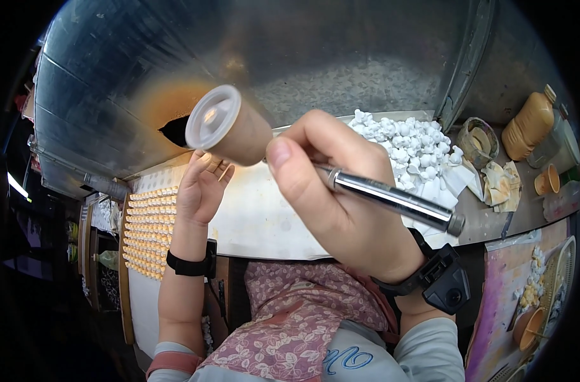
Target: Airbrushing or spray painting small white molded components at a workbench station.
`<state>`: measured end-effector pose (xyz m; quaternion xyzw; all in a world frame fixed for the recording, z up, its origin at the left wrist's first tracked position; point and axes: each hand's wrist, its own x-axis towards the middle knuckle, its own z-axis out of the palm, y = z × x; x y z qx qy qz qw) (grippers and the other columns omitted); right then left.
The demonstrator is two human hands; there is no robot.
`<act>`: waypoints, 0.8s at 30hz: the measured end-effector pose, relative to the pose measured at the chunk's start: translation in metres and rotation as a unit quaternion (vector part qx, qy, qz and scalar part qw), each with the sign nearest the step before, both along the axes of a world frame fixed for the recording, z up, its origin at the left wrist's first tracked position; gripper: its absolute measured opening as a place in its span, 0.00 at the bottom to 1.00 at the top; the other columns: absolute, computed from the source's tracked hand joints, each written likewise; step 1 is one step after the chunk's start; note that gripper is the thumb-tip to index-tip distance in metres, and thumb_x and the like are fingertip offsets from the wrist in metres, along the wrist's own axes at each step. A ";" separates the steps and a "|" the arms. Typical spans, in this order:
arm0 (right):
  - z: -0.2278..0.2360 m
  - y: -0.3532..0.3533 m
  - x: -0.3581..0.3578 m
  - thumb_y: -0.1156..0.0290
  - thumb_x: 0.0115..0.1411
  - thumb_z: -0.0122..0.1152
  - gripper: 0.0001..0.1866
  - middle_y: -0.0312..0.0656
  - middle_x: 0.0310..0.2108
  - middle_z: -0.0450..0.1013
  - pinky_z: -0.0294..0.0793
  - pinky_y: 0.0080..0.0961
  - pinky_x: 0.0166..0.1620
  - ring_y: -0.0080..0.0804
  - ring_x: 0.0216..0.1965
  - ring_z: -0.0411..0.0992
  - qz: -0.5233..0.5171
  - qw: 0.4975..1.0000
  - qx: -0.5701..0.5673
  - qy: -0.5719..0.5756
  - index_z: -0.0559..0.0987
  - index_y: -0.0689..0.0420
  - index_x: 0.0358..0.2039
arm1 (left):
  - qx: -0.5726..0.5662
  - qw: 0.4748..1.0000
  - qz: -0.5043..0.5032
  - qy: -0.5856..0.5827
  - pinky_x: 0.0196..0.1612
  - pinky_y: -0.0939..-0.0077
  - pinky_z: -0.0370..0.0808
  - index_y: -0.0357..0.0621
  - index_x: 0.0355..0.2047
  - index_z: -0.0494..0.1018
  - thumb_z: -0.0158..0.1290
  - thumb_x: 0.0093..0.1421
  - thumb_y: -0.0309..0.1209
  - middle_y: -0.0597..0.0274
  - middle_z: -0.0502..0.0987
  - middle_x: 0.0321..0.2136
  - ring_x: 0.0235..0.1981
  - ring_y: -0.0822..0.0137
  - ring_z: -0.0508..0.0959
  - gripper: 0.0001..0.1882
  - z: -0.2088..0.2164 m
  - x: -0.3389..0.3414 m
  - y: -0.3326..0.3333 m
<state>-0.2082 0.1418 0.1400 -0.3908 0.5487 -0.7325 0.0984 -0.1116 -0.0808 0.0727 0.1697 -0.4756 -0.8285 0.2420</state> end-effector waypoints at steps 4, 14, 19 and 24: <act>-0.004 -0.004 -0.002 0.69 0.54 0.49 0.11 0.34 0.12 0.62 0.56 0.15 0.19 0.15 0.15 0.58 0.005 0.999 0.014 0.047 0.70 0.64 0.22 | -0.218 0.971 0.094 0.006 0.44 0.78 0.64 0.44 0.39 0.63 0.52 0.47 0.20 0.62 0.70 0.35 0.37 0.71 0.69 0.17 0.009 -0.008 0.016; 0.011 -0.011 -0.010 0.65 0.55 0.47 0.13 0.29 0.11 0.58 0.53 0.12 0.18 0.12 0.14 0.54 -0.001 0.995 0.046 0.086 0.68 0.61 0.20 | -0.816 0.516 0.259 0.016 0.51 0.68 0.53 0.53 0.25 0.68 0.53 0.39 0.21 0.71 0.71 0.29 0.36 0.68 0.69 0.13 0.007 -0.006 0.011; 0.014 -0.008 -0.016 0.65 0.55 0.47 0.13 0.28 0.12 0.58 0.51 0.12 0.17 0.11 0.14 0.54 -0.020 0.994 0.057 0.091 0.69 0.61 0.19 | -0.857 0.448 0.253 0.018 0.51 0.67 0.54 0.51 0.24 0.67 0.54 0.39 0.20 0.69 0.71 0.29 0.36 0.66 0.69 0.12 0.008 -0.005 0.013; 0.012 -0.007 -0.016 0.65 0.55 0.46 0.13 0.29 0.12 0.58 0.51 0.11 0.17 0.11 0.14 0.54 -0.021 0.993 0.045 0.106 0.69 0.62 0.21 | -0.867 0.432 0.249 0.015 0.51 0.67 0.54 0.51 0.24 0.68 0.54 0.39 0.21 0.69 0.71 0.29 0.36 0.67 0.69 0.12 0.004 -0.003 0.009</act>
